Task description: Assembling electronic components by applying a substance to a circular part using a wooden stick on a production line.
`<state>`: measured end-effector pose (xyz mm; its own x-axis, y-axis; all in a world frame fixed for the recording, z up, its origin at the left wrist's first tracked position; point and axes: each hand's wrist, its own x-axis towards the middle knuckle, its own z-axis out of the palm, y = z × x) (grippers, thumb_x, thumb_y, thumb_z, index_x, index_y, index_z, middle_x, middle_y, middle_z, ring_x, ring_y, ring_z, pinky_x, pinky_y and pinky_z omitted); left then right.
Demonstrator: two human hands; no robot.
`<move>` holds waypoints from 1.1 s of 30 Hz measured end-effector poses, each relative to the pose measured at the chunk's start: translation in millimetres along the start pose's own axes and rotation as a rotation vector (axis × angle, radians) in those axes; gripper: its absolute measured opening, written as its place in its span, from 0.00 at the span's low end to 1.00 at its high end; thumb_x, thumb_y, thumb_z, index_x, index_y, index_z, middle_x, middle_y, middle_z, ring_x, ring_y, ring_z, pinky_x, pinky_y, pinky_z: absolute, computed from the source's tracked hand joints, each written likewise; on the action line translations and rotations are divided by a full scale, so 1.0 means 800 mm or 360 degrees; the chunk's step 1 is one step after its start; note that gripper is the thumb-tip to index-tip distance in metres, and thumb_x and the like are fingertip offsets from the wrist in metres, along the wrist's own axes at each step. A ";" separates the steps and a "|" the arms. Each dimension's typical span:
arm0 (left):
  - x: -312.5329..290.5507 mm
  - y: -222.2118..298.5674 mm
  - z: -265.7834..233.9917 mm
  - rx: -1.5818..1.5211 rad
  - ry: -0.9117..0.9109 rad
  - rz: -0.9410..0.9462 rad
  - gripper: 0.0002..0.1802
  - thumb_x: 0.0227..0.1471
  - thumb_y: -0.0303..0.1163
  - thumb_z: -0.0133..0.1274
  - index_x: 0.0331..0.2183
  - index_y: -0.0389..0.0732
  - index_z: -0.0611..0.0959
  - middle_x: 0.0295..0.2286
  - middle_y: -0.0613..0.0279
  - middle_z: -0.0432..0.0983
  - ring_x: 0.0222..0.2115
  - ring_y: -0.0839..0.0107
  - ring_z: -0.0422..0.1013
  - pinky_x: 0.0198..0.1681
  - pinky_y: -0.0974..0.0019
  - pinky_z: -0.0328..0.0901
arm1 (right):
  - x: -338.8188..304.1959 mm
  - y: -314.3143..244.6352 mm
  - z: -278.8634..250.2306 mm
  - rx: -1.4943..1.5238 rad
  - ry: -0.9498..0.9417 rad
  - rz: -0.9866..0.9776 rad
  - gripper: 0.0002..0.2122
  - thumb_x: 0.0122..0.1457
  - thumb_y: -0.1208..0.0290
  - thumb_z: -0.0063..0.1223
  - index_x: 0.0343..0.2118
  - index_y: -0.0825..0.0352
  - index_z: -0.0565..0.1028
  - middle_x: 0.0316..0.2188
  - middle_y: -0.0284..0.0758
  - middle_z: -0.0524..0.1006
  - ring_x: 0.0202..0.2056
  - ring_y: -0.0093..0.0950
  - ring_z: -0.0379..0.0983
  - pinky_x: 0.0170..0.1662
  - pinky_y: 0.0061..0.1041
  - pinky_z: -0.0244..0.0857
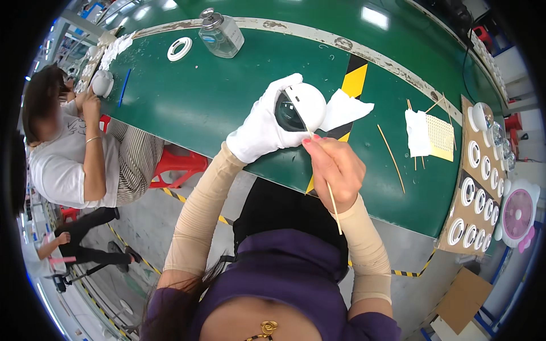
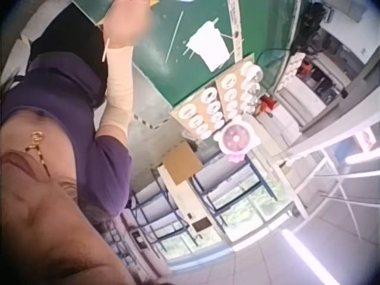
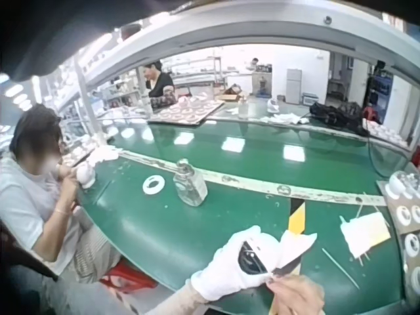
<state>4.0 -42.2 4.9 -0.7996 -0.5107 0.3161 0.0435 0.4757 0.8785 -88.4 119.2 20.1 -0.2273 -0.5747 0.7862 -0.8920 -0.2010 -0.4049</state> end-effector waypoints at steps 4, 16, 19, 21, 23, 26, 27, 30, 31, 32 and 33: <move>-0.003 0.011 -0.001 -0.0114 0.0026 -0.0190 0.54 0.29 0.45 0.74 0.56 0.38 0.65 0.49 0.47 0.69 0.51 0.54 0.67 0.52 0.59 0.65 | 0.005 -0.004 -0.002 -0.0092 -0.0057 -0.0061 0.14 0.43 0.92 0.58 0.35 0.73 0.79 0.29 0.42 0.78 0.30 0.36 0.76 0.33 0.27 0.71; -0.012 -0.001 0.028 0.0325 0.0394 0.0143 0.51 0.31 0.41 0.72 0.56 0.38 0.65 0.48 0.47 0.66 0.50 0.48 0.65 0.53 0.53 0.62 | 0.019 -0.002 0.009 -0.0208 0.0006 -0.0177 0.16 0.41 0.89 0.60 0.36 0.71 0.80 0.32 0.38 0.78 0.30 0.34 0.75 0.31 0.26 0.70; -0.011 -0.002 0.029 0.0420 0.0401 0.0240 0.50 0.32 0.39 0.71 0.56 0.39 0.65 0.49 0.47 0.66 0.50 0.47 0.65 0.53 0.53 0.62 | 0.030 0.006 0.021 -0.0177 -0.0002 -0.0150 0.16 0.41 0.90 0.58 0.36 0.71 0.80 0.32 0.39 0.78 0.30 0.35 0.75 0.31 0.27 0.69; -0.010 -0.001 0.028 0.0480 0.0395 0.0251 0.50 0.32 0.39 0.71 0.56 0.39 0.65 0.49 0.47 0.65 0.50 0.47 0.65 0.53 0.53 0.62 | 0.030 0.003 0.020 -0.0182 -0.0013 -0.0146 0.16 0.41 0.90 0.58 0.36 0.72 0.80 0.32 0.40 0.78 0.29 0.35 0.74 0.31 0.28 0.69; -0.012 0.000 0.028 0.0453 0.0387 0.0229 0.48 0.33 0.38 0.70 0.56 0.40 0.65 0.49 0.47 0.66 0.49 0.47 0.65 0.52 0.53 0.62 | 0.027 -0.002 0.015 -0.0183 -0.0024 -0.0146 0.15 0.41 0.91 0.58 0.35 0.72 0.80 0.31 0.40 0.78 0.29 0.36 0.74 0.31 0.28 0.69; -0.013 0.004 0.029 0.0430 0.0452 0.0237 0.48 0.32 0.37 0.70 0.56 0.40 0.65 0.49 0.48 0.66 0.48 0.48 0.66 0.51 0.53 0.62 | 0.020 -0.007 0.005 -0.0252 -0.0042 -0.0137 0.15 0.40 0.91 0.57 0.34 0.74 0.79 0.31 0.41 0.77 0.27 0.36 0.72 0.31 0.28 0.68; -0.014 0.003 0.030 0.0426 0.0449 0.0236 0.48 0.32 0.37 0.70 0.56 0.40 0.65 0.49 0.48 0.66 0.48 0.48 0.66 0.51 0.53 0.62 | 0.023 -0.008 0.007 -0.0256 -0.0045 -0.0133 0.15 0.40 0.91 0.57 0.34 0.74 0.79 0.31 0.41 0.77 0.27 0.36 0.72 0.31 0.28 0.68; -0.013 0.000 0.029 0.0461 0.0437 0.0267 0.48 0.32 0.37 0.70 0.56 0.41 0.65 0.49 0.48 0.65 0.47 0.48 0.66 0.51 0.53 0.63 | 0.041 -0.010 0.018 -0.0265 -0.0079 -0.0087 0.15 0.40 0.91 0.57 0.35 0.74 0.79 0.30 0.41 0.76 0.27 0.35 0.71 0.30 0.29 0.66; -0.012 0.001 0.029 0.0468 0.0422 0.0278 0.49 0.32 0.37 0.70 0.56 0.41 0.65 0.49 0.49 0.65 0.47 0.48 0.66 0.51 0.53 0.63 | 0.040 -0.011 0.016 -0.0272 -0.0078 -0.0085 0.15 0.40 0.91 0.57 0.35 0.74 0.79 0.30 0.41 0.76 0.27 0.35 0.71 0.30 0.29 0.66; -0.011 0.001 0.029 0.0475 0.0407 0.0289 0.49 0.32 0.37 0.70 0.56 0.41 0.65 0.49 0.49 0.65 0.47 0.48 0.66 0.50 0.53 0.63 | 0.037 -0.012 0.013 -0.0267 -0.0078 -0.0076 0.15 0.40 0.91 0.57 0.35 0.74 0.79 0.30 0.41 0.76 0.27 0.35 0.71 0.31 0.29 0.66; -0.011 0.001 0.029 0.0478 0.0412 0.0288 0.49 0.32 0.37 0.70 0.56 0.41 0.65 0.49 0.49 0.65 0.47 0.48 0.66 0.50 0.53 0.63 | 0.033 -0.013 0.010 -0.0251 -0.0080 -0.0074 0.15 0.40 0.91 0.57 0.35 0.74 0.79 0.30 0.41 0.76 0.27 0.35 0.71 0.31 0.29 0.66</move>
<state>-2.5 -21.0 -5.8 -0.6171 -0.5443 0.5683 -0.0378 0.7419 0.6695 -81.8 99.4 41.3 -0.1682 -0.6075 0.7763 -0.9522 -0.1036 -0.2874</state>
